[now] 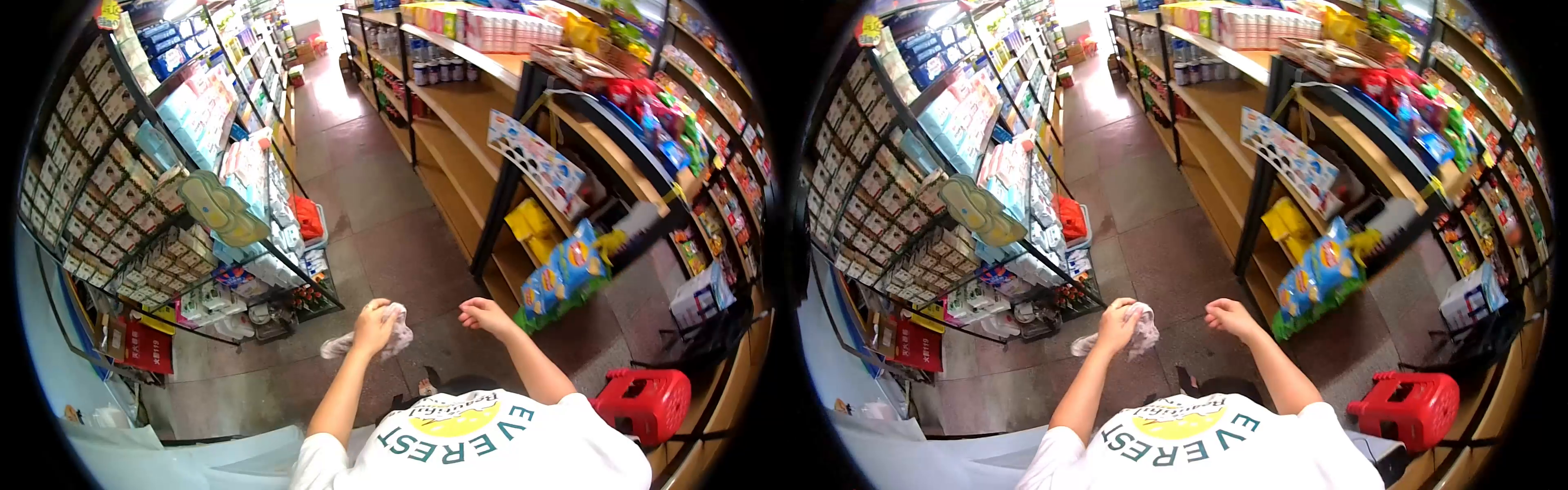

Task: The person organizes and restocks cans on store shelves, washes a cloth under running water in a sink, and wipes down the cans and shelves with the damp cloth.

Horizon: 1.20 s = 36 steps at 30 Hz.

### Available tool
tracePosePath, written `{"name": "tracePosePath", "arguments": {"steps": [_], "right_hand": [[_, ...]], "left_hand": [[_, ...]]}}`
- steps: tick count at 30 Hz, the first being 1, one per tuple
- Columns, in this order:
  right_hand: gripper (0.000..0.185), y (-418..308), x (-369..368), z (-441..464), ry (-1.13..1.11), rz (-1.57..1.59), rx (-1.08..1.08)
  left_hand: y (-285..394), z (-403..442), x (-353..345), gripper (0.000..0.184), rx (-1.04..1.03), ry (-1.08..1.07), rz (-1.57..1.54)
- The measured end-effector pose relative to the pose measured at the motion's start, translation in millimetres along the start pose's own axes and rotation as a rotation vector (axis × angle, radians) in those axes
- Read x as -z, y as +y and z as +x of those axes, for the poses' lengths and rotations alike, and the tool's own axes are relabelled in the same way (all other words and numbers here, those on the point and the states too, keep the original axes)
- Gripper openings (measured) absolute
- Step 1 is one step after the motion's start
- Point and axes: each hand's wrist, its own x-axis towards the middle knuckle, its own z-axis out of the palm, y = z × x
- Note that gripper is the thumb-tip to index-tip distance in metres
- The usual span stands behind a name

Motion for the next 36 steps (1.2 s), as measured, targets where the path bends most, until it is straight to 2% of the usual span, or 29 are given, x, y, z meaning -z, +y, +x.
{"name": "tracePosePath", "arguments": {"steps": [1,6,7,8,10,11,12,14,15,16,18,20,23,25,26,28,29,30,32,34,35,36], "right_hand": [[0.022,-9.8,1.4,21.4,0.024,-0.019,-0.003],[0.022,-61.5,-4.4,120.6,-0.009,-0.209,-0.019],[0.024,-69.3,-6.7,145.1,-0.041,-0.293,0.021],[0.027,-85.4,-3.7,164.7,-0.064,-0.386,0.065],[0.035,-119.9,-3.6,212.1,-0.179,-0.448,0.144],[0.041,-132.1,-2.5,241.1,-0.214,-0.382,0.169],[0.044,-150.6,-2.3,271.1,-0.240,-0.464,0.188],[0.041,-157.2,-1.7,346.1,-0.357,-0.328,0.221],[0.041,-174.3,-3.8,372.2,-0.400,-0.320,0.170],[0.041,-186.0,-8.1,393.6,-0.413,-0.307,0.170],[0.041,-230.8,-22.7,438.6,-0.391,-0.179,0.278],[0.042,-257.4,-28.7,496.4,-0.509,-0.228,0.406],[0.046,-346.4,-43.6,545.9,-0.650,-0.332,0.452],[0.046,-385.1,-55.7,592.3,-0.883,-0.575,0.548],[0.047,-391.5,-66.2,625.4,-0.928,-0.705,0.708],[0.048,-411.7,-84.6,666.6,-0.934,-0.673,0.768],[0.048,-421.2,-92.0,690.5,-0.928,-0.668,0.778],[0.049,-430.9,-97.4,711.0,-0.889,-0.633,0.625],[0.051,-445.7,-106.6,754.3,-0.766,-0.547,0.326],[0.052,-486.7,-113.4,776.2,-0.712,-0.200,0.235],[0.052,-494.2,-113.0,797.9,-0.641,-0.176,0.186],[0.050,-519.4,-112.1,807.7,-0.607,-0.108,0.225]], "left_hand": [[-7.2,24.3,3.2,0.023,0.017,0.006,0.015],[-53.7,129.6,24.9,0.033,0.028,-0.046,-0.302],[-61.0,150.3,31.7,0.031,0.045,-0.141,-0.314],[-62.9,169.0,36.9,0.031,0.056,-0.135,-0.310],[-60.8,208.2,36.3,0.029,0.258,-0.278,-0.692],[-65.3,229.4,32.9,0.029,0.274,-0.293,-0.731],[-69.9,251.8,27.9,0.029,0.287,-0.248,-0.729],[-78.4,304.2,19.2,0.028,0.252,-0.168,-0.788],[-76.5,333.0,26.7,0.028,0.353,-0.192,-0.669],[-78.9,353.2,26.3,0.028,0.365,-0.191,-0.655],[-81.5,405.0,29.1,0.031,0.126,0.039,-0.526],[-99.7,440.4,37.3,0.037,0.148,0.125,-0.559],[-143.4,479.8,57.7,0.042,0.177,0.274,-0.415],[-175.5,500.7,70.8,0.040,0.252,0.275,-0.308],[-192.4,514.6,73.0,0.039,0.271,0.274,-0.261],[-220.2,543.2,77.2,0.038,0.304,0.277,-0.338],[-241.2,561.2,81.1,0.038,0.319,0.194,-0.293],[-257.7,581.8,84.2,0.040,0.304,0.179,-0.354],[-285.3,630.3,90.2,0.043,0.399,0.149,-0.636],[-293.8,692.2,110.4,0.042,0.350,0.036,-0.577],[-301.1,720.8,115.0,0.042,0.292,0.022,-0.570],[-309.6,751.0,120.7,0.041,0.230,0.006,-0.558]]}}
